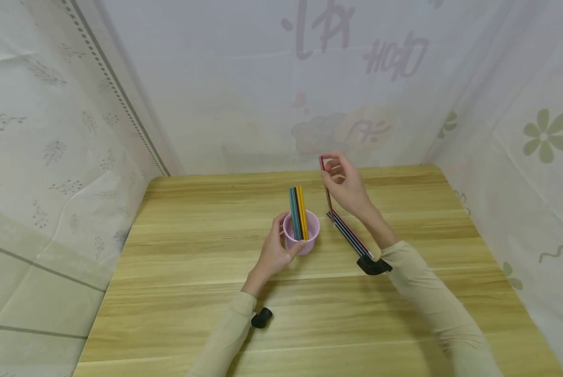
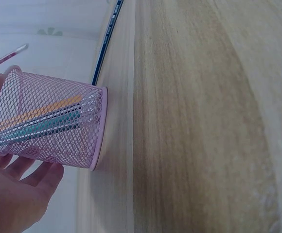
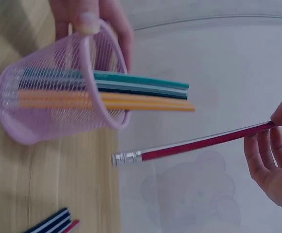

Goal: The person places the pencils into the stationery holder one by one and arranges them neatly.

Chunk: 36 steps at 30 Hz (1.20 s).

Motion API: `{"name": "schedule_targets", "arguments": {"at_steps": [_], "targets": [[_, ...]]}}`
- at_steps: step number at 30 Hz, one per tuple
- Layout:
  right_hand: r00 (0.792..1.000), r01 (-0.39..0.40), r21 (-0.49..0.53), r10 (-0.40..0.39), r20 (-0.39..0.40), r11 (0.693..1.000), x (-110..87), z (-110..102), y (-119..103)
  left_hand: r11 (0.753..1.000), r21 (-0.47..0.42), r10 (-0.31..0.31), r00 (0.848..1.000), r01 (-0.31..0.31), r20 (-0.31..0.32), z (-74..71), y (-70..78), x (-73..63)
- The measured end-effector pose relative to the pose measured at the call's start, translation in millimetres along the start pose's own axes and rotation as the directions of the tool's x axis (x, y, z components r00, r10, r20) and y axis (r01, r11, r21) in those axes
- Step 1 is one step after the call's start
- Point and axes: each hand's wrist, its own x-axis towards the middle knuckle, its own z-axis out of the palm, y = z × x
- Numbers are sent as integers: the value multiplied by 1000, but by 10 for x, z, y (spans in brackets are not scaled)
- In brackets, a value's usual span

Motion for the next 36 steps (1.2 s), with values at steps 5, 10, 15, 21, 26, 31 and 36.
{"name": "schedule_targets", "arguments": {"at_steps": [5, 10, 15, 21, 26, 31, 36], "targets": [[998, -10, 133, 18, -58, 991, 26, 71, -101, 1000, -3, -5, 1000, 5, 4, 2, 5, -7], [995, 14, 196, 6, -99, 980, 0, 135, -272, 1000, -15, -2, 1000, 2, 3, 9, 2, -6], [993, 30, 207, -6, -119, 978, -41, 203, -311, 1000, -13, 0, 1000, 0, 3, 13, 9, -10], [996, 9, 178, 6, -84, 984, -83, 288, -195, 1000, -3, -7, 1000, 7, 4, 10, 23, -13], [998, -2, 166, 14, -67, 986, -111, 353, -87, 1000, -11, -14, 1000, 14, 3, 6, 29, -10], [999, -7, 148, 14, -45, 989, -148, 397, -23, 1000, -20, -14, 1000, 14, 4, -3, 37, -8], [998, -56, 145, 59, -19, 988, -200, 434, 23, 1000, -14, -8, 1000, 8, -2, -6, 40, -4]]}}
